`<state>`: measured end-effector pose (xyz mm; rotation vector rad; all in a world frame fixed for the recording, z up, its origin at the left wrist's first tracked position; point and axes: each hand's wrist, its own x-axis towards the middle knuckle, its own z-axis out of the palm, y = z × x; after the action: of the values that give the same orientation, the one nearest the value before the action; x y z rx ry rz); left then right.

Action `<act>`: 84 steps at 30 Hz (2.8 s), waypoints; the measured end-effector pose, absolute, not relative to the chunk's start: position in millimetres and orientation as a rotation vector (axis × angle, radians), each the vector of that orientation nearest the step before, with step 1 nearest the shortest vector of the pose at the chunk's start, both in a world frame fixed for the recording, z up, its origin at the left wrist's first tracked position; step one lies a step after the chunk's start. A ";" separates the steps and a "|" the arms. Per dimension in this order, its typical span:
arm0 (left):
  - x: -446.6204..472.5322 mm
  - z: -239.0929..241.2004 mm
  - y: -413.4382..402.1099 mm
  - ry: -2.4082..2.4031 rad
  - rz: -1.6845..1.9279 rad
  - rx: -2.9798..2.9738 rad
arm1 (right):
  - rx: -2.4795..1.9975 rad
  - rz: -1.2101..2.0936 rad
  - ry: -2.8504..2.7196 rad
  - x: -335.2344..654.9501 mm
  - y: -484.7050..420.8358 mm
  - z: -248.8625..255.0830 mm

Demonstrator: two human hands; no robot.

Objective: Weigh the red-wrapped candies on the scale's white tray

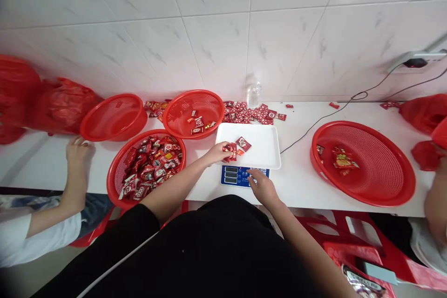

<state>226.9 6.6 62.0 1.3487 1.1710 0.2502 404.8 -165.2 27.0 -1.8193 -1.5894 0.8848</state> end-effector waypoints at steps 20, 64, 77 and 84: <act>236.6 66.5 29.5 1.454 0.457 1.726 | -1.908 0.848 -1.552 417.9 -180.5 29.3; 1.8 27.4 11.4 2.168 -0.338 2.047 | -1.887 0.783 -1.471 405.2 -163.1 36.3; -13.3 48.3 39.5 2.213 -0.060 1.801 | -1.901 0.792 -1.476 405.7 -165.8 31.2; -16.1 79.4 43.6 2.256 0.090 1.767 | -1.924 0.808 -1.457 405.0 -167.4 28.6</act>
<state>-16.1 43.6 79.4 1.7674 2.2560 0.0904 405.0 -167.4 28.6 -1.9242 -1.4570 0.8078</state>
